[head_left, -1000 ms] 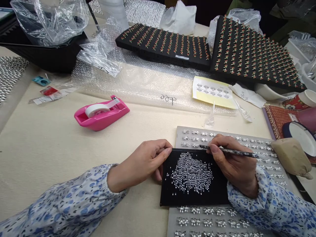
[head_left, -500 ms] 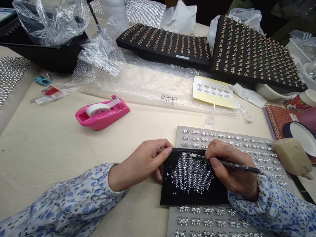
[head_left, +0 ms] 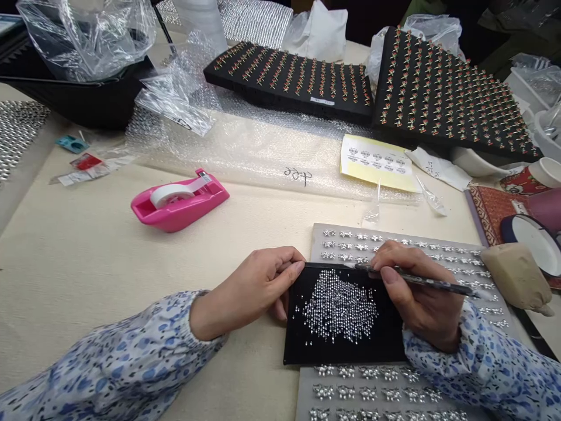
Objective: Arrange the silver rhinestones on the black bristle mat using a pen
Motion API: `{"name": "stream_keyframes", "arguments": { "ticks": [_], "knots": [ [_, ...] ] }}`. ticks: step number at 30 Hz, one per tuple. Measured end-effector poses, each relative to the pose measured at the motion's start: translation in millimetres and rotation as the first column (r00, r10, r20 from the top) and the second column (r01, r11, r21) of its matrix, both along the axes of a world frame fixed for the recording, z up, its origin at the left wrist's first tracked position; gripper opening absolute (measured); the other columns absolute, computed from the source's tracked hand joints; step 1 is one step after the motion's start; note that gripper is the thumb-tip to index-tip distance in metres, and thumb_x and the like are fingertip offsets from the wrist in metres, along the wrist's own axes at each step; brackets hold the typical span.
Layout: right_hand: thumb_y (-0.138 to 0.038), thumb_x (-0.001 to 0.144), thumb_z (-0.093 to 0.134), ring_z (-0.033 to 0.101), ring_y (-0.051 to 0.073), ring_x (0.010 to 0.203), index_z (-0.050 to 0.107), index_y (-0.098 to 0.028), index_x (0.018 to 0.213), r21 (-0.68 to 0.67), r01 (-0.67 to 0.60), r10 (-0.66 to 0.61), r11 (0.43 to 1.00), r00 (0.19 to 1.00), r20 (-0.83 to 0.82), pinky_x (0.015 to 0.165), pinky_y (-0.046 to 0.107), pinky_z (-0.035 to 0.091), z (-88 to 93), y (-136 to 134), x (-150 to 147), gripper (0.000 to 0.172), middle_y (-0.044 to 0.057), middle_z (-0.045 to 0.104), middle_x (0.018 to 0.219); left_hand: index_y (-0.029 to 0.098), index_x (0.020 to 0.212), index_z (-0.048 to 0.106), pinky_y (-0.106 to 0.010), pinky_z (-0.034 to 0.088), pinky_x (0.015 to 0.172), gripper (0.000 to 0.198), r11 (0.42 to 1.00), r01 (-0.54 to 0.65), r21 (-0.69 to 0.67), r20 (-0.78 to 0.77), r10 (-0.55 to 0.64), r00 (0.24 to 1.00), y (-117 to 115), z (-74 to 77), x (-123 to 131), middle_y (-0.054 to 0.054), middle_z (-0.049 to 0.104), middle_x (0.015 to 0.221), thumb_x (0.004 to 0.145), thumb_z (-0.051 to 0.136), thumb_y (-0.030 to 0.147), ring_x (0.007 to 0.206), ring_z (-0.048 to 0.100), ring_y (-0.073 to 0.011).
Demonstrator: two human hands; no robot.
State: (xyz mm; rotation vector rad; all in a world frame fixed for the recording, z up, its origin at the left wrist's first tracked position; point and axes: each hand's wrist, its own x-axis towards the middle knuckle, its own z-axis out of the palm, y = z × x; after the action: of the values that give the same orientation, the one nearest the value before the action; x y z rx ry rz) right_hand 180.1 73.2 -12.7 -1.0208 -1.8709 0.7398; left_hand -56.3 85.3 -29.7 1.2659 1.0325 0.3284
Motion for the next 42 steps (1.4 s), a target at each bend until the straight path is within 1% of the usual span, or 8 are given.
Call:
{"name": "stream_keyframes", "arguments": {
  "ticks": [4,12,17,24,27,31,35,42],
  "knots": [
    [-0.008,0.077,0.051,0.056,0.013,0.068,0.059,-0.018,0.083,-0.008,0.076,-0.075,0.997,0.993,0.089,0.059,0.030,0.043,0.2,2.3,1.6,0.014,0.002,0.058,0.074,0.016,0.088,0.050,-0.014,0.045,0.038,0.023,1.000,-0.002,-0.005,0.003,0.002,1.000,-0.3,0.2,-0.2,0.001,0.062,0.058,0.091,0.041,0.037,0.044,0.062,-0.0118],
    [-0.010,0.077,0.050,0.056,0.014,0.070,0.057,-0.018,0.083,-0.005,0.058,-0.057,0.998,0.991,0.123,0.063,0.031,0.044,-0.6,3.0,1.3,0.012,0.002,0.058,0.075,0.016,0.088,0.050,-0.014,0.045,0.038,0.023,1.000,0.003,0.011,-0.001,-0.003,1.000,-0.4,0.3,-0.9,0.002,0.061,0.058,0.091,0.040,0.037,0.043,0.061,-0.0115],
    [-0.010,0.078,0.050,0.055,0.014,0.068,0.057,-0.018,0.083,-0.025,0.054,-0.050,0.998,0.988,0.144,0.062,0.032,0.044,-0.3,3.5,1.2,0.012,0.002,0.058,0.074,0.016,0.088,0.050,-0.013,0.045,0.037,0.023,1.000,-0.001,0.002,0.009,0.001,1.000,-0.2,1.3,-0.8,0.001,0.061,0.059,0.091,0.041,0.037,0.044,0.062,-0.0113],
    [-0.009,0.077,0.050,0.055,0.014,0.069,0.058,-0.018,0.083,-0.013,0.069,-0.067,0.998,0.993,0.096,0.060,0.032,0.043,0.5,2.6,0.8,0.014,0.003,0.058,0.075,0.016,0.088,0.050,-0.014,0.045,0.038,0.023,1.000,-0.001,0.005,-0.001,0.001,1.000,0.5,0.2,0.1,0.001,0.062,0.058,0.091,0.041,0.037,0.044,0.062,-0.0120],
    [-0.007,0.076,0.050,0.054,0.015,0.068,0.058,-0.018,0.086,-0.026,0.033,-0.033,0.999,0.999,0.022,0.059,0.033,0.043,-0.3,0.7,1.8,0.018,0.003,0.057,0.074,0.016,0.089,0.050,-0.015,0.046,0.038,0.024,1.000,0.002,-0.005,-0.004,-0.002,1.000,0.4,0.3,0.1,0.001,0.062,0.058,0.091,0.040,0.037,0.044,0.062,-0.0125],
    [-0.005,0.074,0.048,0.054,0.015,0.066,0.059,-0.017,0.089,-0.011,-0.082,0.081,0.997,0.995,-0.062,0.059,0.035,0.045,-1.3,-2.0,3.4,0.022,0.004,0.057,0.073,0.016,0.089,0.050,-0.015,0.046,0.039,0.024,1.000,0.009,0.000,0.005,-0.009,1.000,0.8,0.7,0.0,0.000,0.062,0.059,0.091,0.039,0.037,0.045,0.062,-0.0127],
    [-0.006,0.074,0.047,0.052,0.014,0.063,0.057,-0.017,0.085,-0.040,-0.164,0.163,0.986,0.986,-0.018,0.057,0.035,0.045,-1.3,-3.8,4.0,0.019,0.003,0.056,0.070,0.016,0.089,0.050,-0.015,0.046,0.038,0.023,1.000,0.006,0.000,-0.005,-0.006,1.000,0.8,1.1,0.3,0.000,0.062,0.058,0.091,0.040,0.036,0.044,0.062,-0.0129],
    [-0.005,0.074,0.047,0.052,0.014,0.064,0.055,-0.018,0.086,-0.062,-0.185,0.188,0.981,0.981,0.048,0.058,0.034,0.046,-0.9,-2.8,2.6,0.019,0.004,0.057,0.072,0.016,0.088,0.049,-0.015,0.046,0.038,0.023,1.000,0.002,-0.001,-0.006,-0.002,1.000,-0.5,2.4,-0.3,0.001,0.062,0.057,0.091,0.040,0.036,0.044,0.062,-0.0130]
  ]
}}
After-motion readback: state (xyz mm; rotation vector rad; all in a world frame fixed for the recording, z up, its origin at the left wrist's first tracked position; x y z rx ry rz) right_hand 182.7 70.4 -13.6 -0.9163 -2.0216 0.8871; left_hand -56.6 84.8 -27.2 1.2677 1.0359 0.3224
